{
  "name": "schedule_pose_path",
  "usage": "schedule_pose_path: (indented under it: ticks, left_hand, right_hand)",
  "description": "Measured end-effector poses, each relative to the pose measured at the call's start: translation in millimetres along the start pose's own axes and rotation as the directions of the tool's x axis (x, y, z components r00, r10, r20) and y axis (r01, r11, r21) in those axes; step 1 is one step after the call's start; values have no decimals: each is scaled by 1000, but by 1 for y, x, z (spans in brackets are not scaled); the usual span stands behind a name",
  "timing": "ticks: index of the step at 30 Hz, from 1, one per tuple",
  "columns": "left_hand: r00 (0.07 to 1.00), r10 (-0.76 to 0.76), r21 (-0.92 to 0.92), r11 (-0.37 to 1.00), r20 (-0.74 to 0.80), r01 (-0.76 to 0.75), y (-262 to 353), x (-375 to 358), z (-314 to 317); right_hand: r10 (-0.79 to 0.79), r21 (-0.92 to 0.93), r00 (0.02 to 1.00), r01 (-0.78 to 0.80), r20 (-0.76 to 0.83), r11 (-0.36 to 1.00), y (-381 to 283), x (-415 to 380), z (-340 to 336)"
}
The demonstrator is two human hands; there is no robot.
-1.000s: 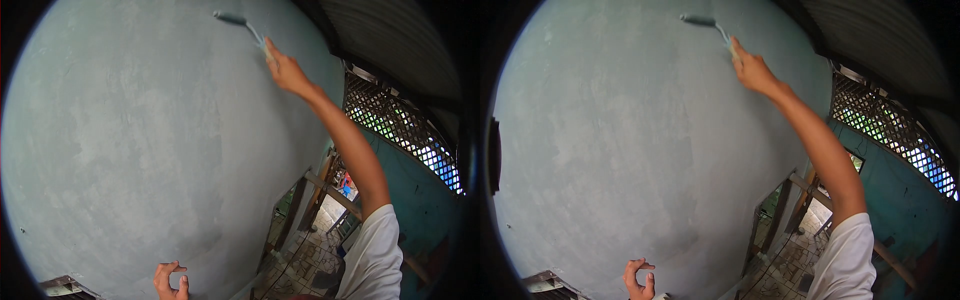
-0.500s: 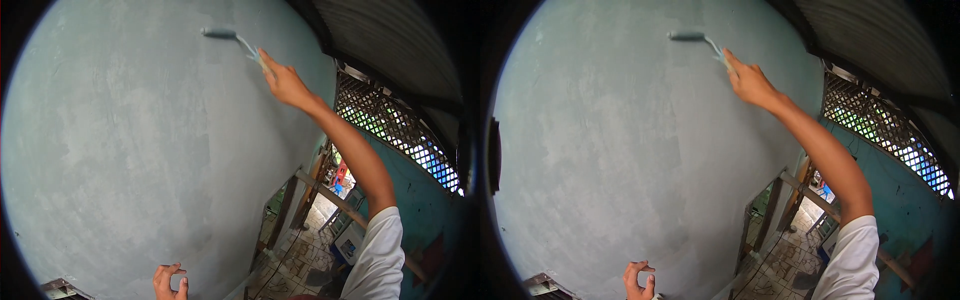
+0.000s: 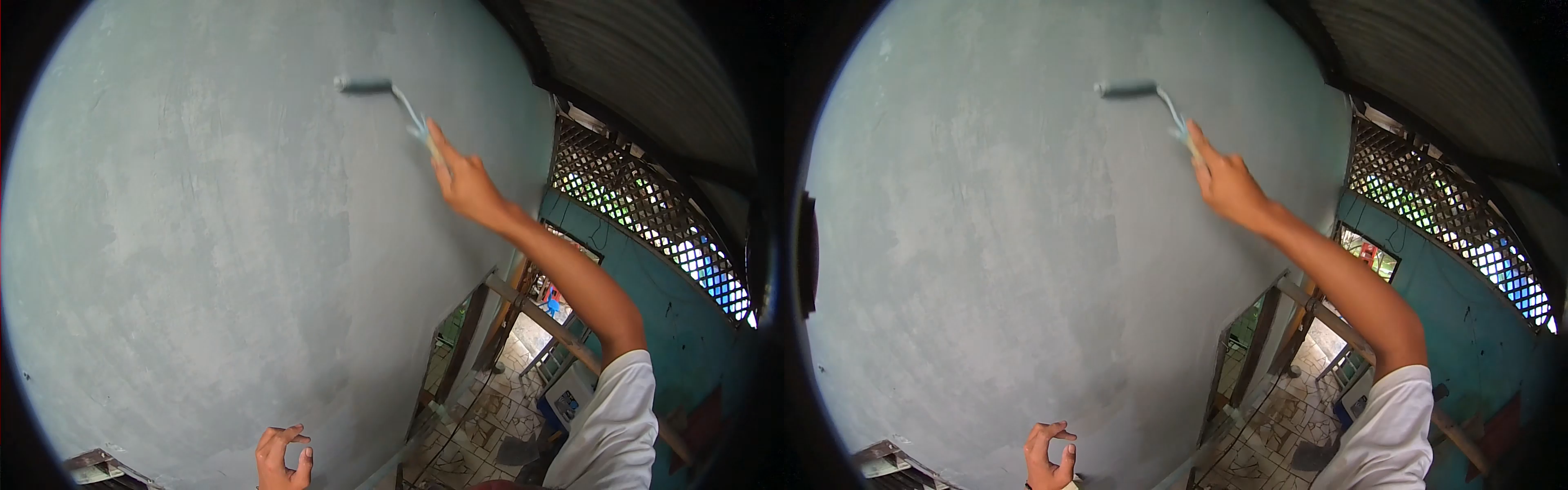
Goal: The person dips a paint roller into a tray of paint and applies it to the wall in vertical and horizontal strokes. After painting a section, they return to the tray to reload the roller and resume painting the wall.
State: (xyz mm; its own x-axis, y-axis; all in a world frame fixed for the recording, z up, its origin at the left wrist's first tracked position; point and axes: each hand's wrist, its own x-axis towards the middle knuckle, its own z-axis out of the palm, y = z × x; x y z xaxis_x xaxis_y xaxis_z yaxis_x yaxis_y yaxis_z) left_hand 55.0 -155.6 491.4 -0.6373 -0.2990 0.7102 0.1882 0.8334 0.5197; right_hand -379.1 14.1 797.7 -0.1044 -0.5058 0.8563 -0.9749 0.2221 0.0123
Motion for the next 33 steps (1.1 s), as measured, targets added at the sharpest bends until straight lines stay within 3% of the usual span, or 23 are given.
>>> schedule_pose_path:
  ticks: [3,10,12,14,16,17,21,24,28,33]
  left_hand:
    - [1000,-19,7,1000,-7,19,-2,-2,-3]
    - [997,-33,-36,999,-70,30,-10,-5,10]
    - [994,-17,-39,999,-109,12,-8,-2,14]
    - [988,17,-21,1000,-156,-20,-4,4,16]
    - [995,6,-42,999,-98,-10,-12,5,21]
    - [998,-10,-50,999,-65,6,-13,3,21]
    - [988,12,-34,999,-154,-18,-14,3,28]
    - [990,-9,-26,1000,-140,5,-14,-1,22]
    - [988,-7,-6,1000,-155,6,-13,-3,14]
    - [980,-17,7,1000,-196,19,-10,-4,14]
  right_hand:
    - [76,76,994,-82,81,994,-6,-34,8]
    - [-82,-178,994,68,-72,982,3,64,-29]
    - [-40,-163,996,27,-77,986,-2,96,-47]
    - [116,-110,993,-119,-31,987,-26,116,-67]
    - [160,-114,987,-160,-11,980,-35,118,-71]
    - [185,-110,983,-183,8,977,-37,116,-65]
    - [-53,-85,996,46,-78,995,-14,55,-18]
    - [83,-14,996,-82,37,997,-26,-18,8]
    - [71,-2,994,-71,88,997,-22,-87,33]
    - [57,-26,997,-56,48,998,-28,-49,11]
